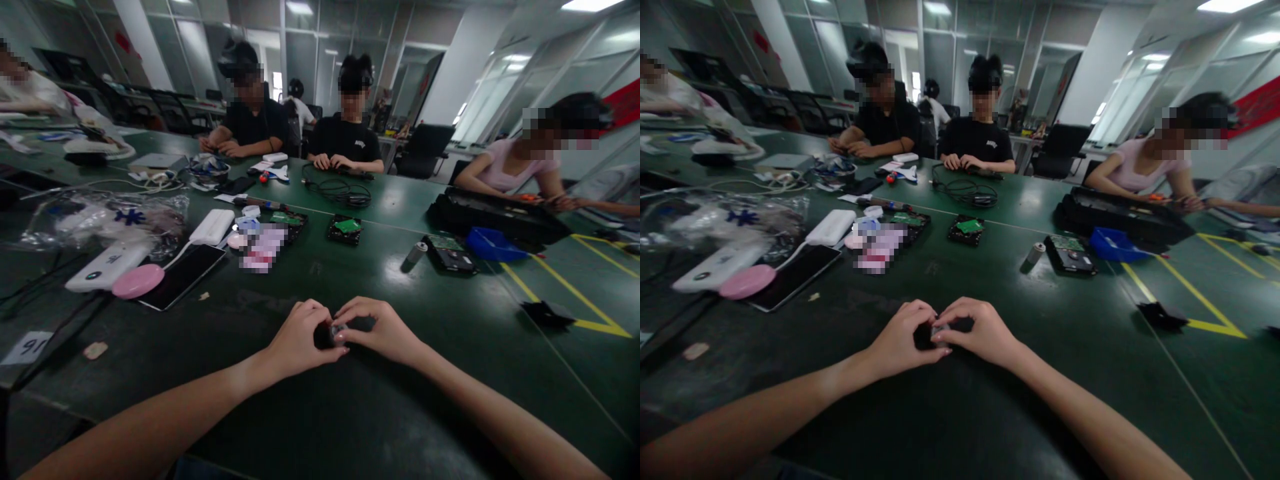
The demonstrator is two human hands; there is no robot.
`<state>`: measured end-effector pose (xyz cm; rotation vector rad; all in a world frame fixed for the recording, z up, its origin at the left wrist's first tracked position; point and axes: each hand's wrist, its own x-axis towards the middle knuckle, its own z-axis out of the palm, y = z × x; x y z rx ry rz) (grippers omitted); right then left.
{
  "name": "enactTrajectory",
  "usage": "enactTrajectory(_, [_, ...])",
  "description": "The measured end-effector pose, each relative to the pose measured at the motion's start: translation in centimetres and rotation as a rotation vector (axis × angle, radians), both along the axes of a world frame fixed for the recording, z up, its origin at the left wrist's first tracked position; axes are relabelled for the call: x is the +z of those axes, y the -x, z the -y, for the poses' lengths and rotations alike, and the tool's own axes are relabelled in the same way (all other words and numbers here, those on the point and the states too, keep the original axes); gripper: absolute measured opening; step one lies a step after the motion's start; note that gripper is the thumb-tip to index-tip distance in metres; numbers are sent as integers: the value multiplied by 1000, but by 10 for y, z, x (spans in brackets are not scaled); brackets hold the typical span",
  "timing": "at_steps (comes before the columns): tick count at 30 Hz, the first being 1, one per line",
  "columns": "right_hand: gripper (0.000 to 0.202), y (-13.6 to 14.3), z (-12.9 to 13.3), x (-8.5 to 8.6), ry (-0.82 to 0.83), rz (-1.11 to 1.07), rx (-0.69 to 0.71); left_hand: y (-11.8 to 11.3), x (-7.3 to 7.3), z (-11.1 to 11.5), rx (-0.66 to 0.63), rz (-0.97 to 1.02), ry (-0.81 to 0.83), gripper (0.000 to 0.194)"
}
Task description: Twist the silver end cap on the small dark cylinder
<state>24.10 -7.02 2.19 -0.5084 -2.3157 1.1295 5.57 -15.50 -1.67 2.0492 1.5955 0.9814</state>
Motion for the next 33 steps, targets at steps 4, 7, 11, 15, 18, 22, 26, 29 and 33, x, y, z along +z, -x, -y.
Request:
enactTrajectory(4, [14, 1, 3, 0, -2, 21, -49, 0, -1, 0, -15, 10, -5, 35])
enactTrajectory(7, [12, 0, 4, 3, -3, 31, -65, 1, 0, 0, -30, 9, 0, 35])
enactTrajectory(11, [13, -9, -13, 9, -57, -7, -144, 6, 6, -1, -65, -19, 23, 35])
enactTrajectory(15, [22, -24, -48, 1, -94, 83, -106, 13, 8, -4, -104, -10, 66, 35])
enactTrajectory(18, [29, -32, -67, -17, -65, 241, -20, 16, 7, -6, -125, 26, 84, 35])
enactTrajectory(22, [29, -34, -74, -34, -39, 338, 44, 16, 6, -6, -136, 47, 110, 35])
enactTrajectory(26, [30, -34, -74, -34, -40, 356, 27, 15, 4, -7, -134, 49, 121, 35])
enactTrajectory(29, [31, -31, -68, -26, -43, 342, 12, 16, 4, -7, -127, 47, 113, 36])
enactTrajectory(33, [29, -18, -40, -9, -48, 187, -72, 18, 7, -9, -145, 47, 105, 35])
